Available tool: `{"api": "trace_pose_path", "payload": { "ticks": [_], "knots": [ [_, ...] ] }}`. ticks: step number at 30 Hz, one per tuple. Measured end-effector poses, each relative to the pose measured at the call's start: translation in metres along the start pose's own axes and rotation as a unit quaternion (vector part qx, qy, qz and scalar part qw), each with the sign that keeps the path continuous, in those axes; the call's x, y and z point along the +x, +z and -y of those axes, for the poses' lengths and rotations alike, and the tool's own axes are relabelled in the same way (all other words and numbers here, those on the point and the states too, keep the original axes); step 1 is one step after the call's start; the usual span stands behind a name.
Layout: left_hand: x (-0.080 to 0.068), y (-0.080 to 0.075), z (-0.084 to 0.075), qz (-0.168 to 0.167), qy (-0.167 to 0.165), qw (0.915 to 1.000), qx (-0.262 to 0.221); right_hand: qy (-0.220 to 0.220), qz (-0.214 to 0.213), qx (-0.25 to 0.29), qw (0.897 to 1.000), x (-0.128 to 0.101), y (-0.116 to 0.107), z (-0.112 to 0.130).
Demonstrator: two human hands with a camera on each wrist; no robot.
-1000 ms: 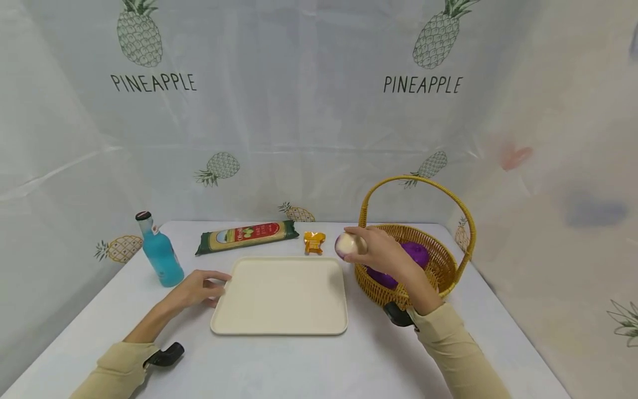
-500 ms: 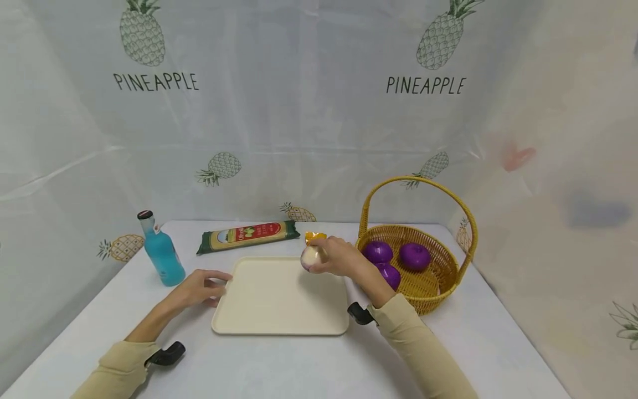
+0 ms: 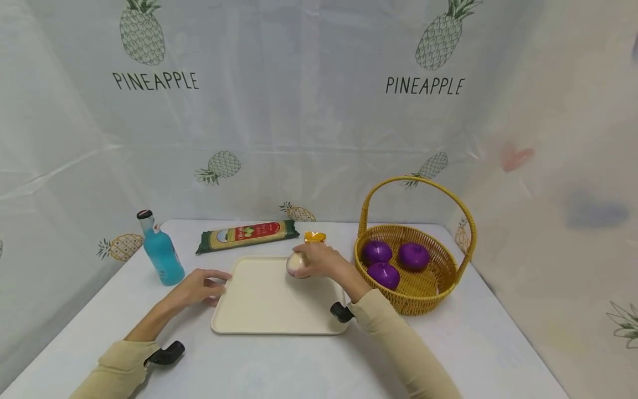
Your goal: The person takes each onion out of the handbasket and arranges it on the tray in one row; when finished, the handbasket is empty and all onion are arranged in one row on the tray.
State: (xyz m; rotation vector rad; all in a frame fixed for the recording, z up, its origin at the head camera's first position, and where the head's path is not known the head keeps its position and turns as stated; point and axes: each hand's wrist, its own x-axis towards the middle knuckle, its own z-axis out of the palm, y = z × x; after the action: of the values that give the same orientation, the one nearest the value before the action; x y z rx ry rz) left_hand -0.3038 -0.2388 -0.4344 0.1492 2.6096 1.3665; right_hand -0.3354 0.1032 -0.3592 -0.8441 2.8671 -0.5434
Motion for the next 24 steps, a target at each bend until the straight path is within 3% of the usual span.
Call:
{"api": "trace_pose_path", "payload": {
  "ticks": [10,15,24],
  "knots": [
    [0.001,0.000,0.001,0.002,0.006,1.0000,0.004,-0.029,0.035,-0.016,0.999,0.047,0.023,0.031],
    [0.001,0.001,-0.001,0.004,0.009,0.9999,0.009,-0.010,0.043,-0.023,0.999,0.072,0.039,0.052],
    [-0.003,0.000,-0.004,0.008,0.026,0.9996,0.012,-0.002,0.019,-0.015,1.000,0.095,0.056,0.071]
  ]
}}
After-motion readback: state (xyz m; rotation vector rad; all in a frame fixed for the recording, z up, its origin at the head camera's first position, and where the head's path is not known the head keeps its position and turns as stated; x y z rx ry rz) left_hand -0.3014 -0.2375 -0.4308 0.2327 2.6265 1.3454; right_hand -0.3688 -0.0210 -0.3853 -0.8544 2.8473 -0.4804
